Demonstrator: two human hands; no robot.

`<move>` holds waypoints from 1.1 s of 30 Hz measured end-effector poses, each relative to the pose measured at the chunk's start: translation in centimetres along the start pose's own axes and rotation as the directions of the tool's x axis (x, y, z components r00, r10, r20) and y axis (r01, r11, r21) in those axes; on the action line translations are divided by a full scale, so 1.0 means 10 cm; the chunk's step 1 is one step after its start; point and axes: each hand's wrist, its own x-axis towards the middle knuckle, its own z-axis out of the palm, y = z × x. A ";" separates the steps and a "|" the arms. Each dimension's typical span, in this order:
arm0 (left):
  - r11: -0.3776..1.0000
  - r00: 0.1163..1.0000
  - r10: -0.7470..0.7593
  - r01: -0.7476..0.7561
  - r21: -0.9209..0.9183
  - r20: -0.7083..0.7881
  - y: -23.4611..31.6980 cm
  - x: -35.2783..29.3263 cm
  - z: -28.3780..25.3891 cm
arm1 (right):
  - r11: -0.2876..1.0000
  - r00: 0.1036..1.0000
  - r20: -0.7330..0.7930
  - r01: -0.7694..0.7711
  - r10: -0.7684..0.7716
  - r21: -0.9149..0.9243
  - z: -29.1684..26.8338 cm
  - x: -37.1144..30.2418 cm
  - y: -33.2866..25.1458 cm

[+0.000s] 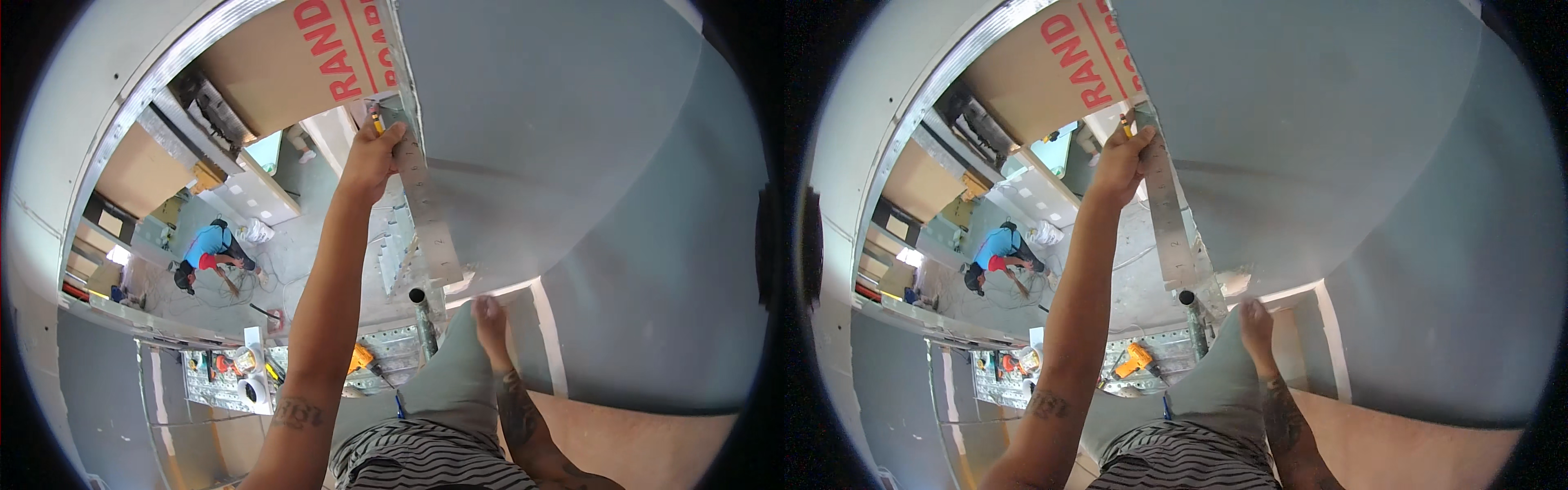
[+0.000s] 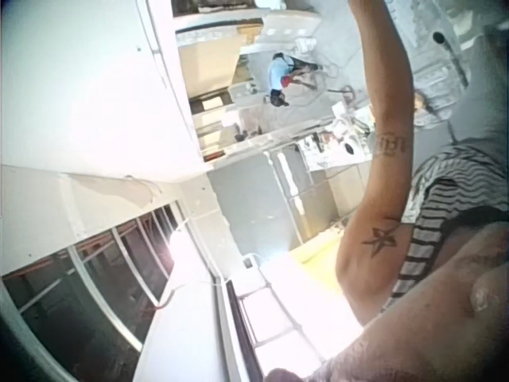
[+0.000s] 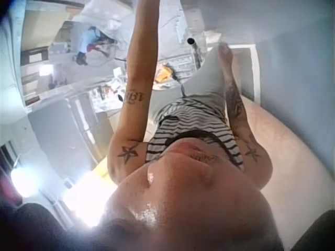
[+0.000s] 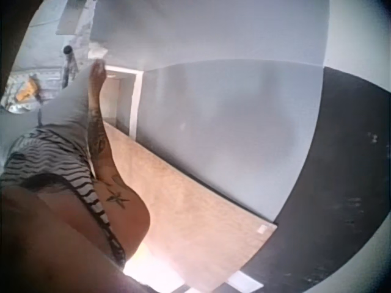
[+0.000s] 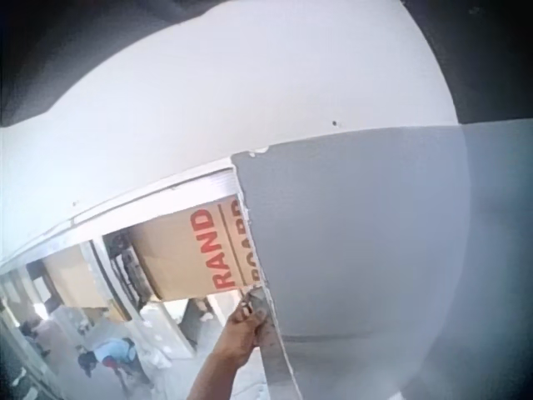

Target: The person drills holes into a wall using a power drill, climbs onto scaffolding, measures and marks the wall edge using a ruler and a pencil, and works on the drywall frame with hand tools.

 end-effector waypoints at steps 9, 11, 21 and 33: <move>0.996 0.988 -0.065 0.056 0.072 0.136 -0.04 0.11 -0.20 | 0.956 0.947 0.213 0.270 -0.241 -0.117 0.11 -0.45 0.25; 0.990 0.996 -0.051 0.041 0.132 0.073 -0.01 0.07 -0.15 | 0.964 0.953 0.229 0.231 -0.197 -0.134 0.08 -0.45 0.19; 1.000 0.993 0.021 -0.021 0.002 0.115 -0.12 0.12 -0.14 | 0.925 0.928 0.236 0.334 -0.289 -0.182 0.03 -0.46 0.18; 0.994 0.942 -0.099 0.108 0.008 -0.321 -0.66 -1.27 -1.45 | 0.976 0.952 0.261 0.191 -0.159 -0.105 0.03 -0.50 0.22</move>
